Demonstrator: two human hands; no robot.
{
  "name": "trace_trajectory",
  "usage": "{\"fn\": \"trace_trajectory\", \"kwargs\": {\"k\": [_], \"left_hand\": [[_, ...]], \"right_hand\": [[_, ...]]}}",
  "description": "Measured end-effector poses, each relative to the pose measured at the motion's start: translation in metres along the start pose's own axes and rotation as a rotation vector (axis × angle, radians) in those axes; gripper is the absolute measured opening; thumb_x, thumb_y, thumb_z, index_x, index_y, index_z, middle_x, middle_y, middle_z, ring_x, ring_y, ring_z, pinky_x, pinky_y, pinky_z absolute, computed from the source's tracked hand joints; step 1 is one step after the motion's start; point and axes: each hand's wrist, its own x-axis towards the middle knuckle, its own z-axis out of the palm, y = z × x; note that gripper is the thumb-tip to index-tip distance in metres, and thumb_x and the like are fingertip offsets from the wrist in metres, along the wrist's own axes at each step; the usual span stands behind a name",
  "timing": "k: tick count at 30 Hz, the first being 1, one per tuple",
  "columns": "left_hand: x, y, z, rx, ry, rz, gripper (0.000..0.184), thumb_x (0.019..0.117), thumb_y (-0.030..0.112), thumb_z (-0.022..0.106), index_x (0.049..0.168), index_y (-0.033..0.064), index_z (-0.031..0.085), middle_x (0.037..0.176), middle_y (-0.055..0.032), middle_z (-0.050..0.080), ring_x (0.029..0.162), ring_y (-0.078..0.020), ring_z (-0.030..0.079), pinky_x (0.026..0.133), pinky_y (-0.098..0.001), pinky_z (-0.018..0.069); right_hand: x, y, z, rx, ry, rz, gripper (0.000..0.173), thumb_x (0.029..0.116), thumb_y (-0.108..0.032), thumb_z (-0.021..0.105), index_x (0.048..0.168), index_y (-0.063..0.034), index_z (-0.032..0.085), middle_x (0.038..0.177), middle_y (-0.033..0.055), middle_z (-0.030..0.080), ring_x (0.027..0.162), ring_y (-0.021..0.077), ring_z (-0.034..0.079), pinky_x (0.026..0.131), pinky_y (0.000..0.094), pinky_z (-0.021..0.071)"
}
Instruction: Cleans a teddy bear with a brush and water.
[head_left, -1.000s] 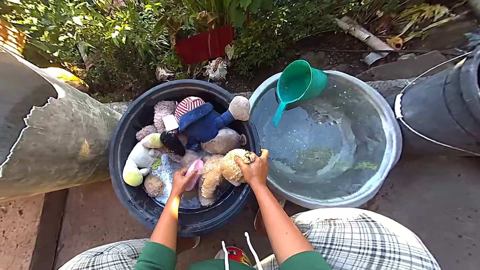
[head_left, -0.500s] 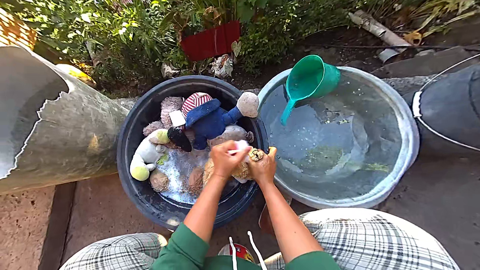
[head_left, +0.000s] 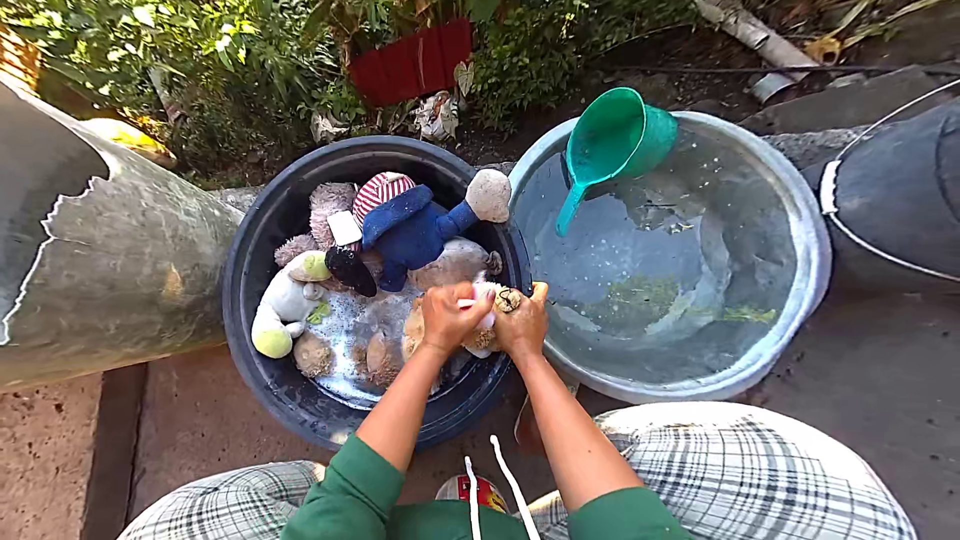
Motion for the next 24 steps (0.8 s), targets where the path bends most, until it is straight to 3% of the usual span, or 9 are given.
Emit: {"fn": "trace_trajectory", "kwargs": {"k": [3,5,8,9,11,14,18,21,24], "left_hand": [[-0.022,-0.046,-0.029,0.410,-0.461,-0.335,0.059,0.0972,0.057,0.052,0.091,0.0027,0.076,0.094,-0.0219,0.074,0.100,-0.0407,0.072,0.088,-0.0642,0.0522],[-0.029,-0.062,-0.048,0.546,-0.596,-0.519,0.063,0.0986,0.062,0.047,0.103,0.0055,0.075,0.109,-0.0215,0.073,0.113,-0.0408,0.068,0.095,-0.0648,0.0492],[-0.017,-0.022,-0.046,0.337,-0.230,-0.348,0.053,0.0967,0.046,0.060,0.080,-0.0024,0.073,0.081,-0.0230,0.071,0.086,-0.0413,0.070,0.081,-0.0626,0.0518],[-0.018,-0.007,-0.035,0.214,-0.049,-0.189,0.050,0.0937,0.040,0.063,0.065,-0.0009,0.064,0.064,-0.0171,0.064,0.065,-0.0345,0.066,0.065,-0.0559,0.0515],[-0.018,0.012,-0.012,0.010,0.117,-0.026,0.046,0.0928,0.038,0.064,0.058,0.0083,0.055,0.054,-0.0042,0.056,0.050,-0.0183,0.055,0.051,-0.0412,0.0464],[-0.050,-0.011,-0.006,0.268,-0.172,-0.118,0.049,0.0930,0.046,0.061,0.072,0.0023,0.070,0.072,-0.0161,0.070,0.074,-0.0344,0.072,0.068,-0.0584,0.0554],[-0.045,-0.037,-0.052,0.647,-0.600,-0.556,0.062,0.0994,0.061,0.046,0.109,0.0074,0.076,0.115,-0.0215,0.073,0.116,-0.0413,0.067,0.095,-0.0657,0.0493],[-0.027,-0.007,-0.064,0.493,-0.357,-0.522,0.056,0.0986,0.053,0.057,0.096,0.0007,0.076,0.100,-0.0238,0.073,0.104,-0.0424,0.069,0.091,-0.0641,0.0502],[-0.021,0.019,-0.035,0.277,-0.061,-0.180,0.049,0.0931,0.044,0.065,0.066,0.0037,0.065,0.064,-0.0143,0.064,0.067,-0.0351,0.066,0.064,-0.0602,0.0503]], "right_hand": [[0.003,-0.009,-0.005,-0.085,-0.072,0.042,0.053,0.0830,-0.045,0.081,0.111,-0.0012,0.073,0.147,0.0307,0.041,0.116,0.0456,0.058,0.093,0.0594,0.0492],[-0.002,-0.007,-0.003,-0.099,-0.089,0.059,0.051,0.0838,-0.046,0.081,0.109,-0.0020,0.074,0.147,0.0300,0.042,0.114,0.0445,0.059,0.092,0.0588,0.0501],[0.001,-0.004,-0.002,-0.043,-0.041,0.047,0.048,0.0841,-0.043,0.082,0.104,-0.0002,0.073,0.142,0.0301,0.045,0.110,0.0446,0.061,0.088,0.0597,0.0510],[-0.002,0.000,-0.001,-0.031,-0.030,0.038,0.048,0.0839,-0.043,0.082,0.102,0.0003,0.073,0.141,0.0309,0.046,0.109,0.0456,0.061,0.086,0.0611,0.0513],[-0.001,0.003,0.001,-0.013,-0.012,0.025,0.047,0.0835,-0.043,0.081,0.099,-0.0002,0.073,0.139,0.0306,0.047,0.107,0.0458,0.061,0.083,0.0628,0.0508],[-0.001,-0.001,-0.001,-0.075,-0.066,0.027,0.052,0.0828,-0.048,0.081,0.105,-0.0012,0.073,0.145,0.0305,0.043,0.113,0.0458,0.059,0.088,0.0617,0.0510],[-0.001,-0.008,-0.005,-0.099,-0.112,0.075,0.054,0.0866,-0.047,0.078,0.116,-0.0012,0.073,0.150,0.0286,0.039,0.117,0.0441,0.058,0.093,0.0598,0.0499],[0.003,-0.007,-0.006,-0.076,-0.083,0.080,0.052,0.0876,-0.047,0.077,0.111,-0.0010,0.073,0.149,0.0294,0.041,0.114,0.0451,0.060,0.091,0.0612,0.0505],[0.000,-0.002,0.001,-0.046,-0.018,0.035,0.049,0.0854,-0.045,0.079,0.104,-0.0002,0.074,0.145,0.0304,0.044,0.107,0.0460,0.062,0.083,0.0632,0.0515]]}}
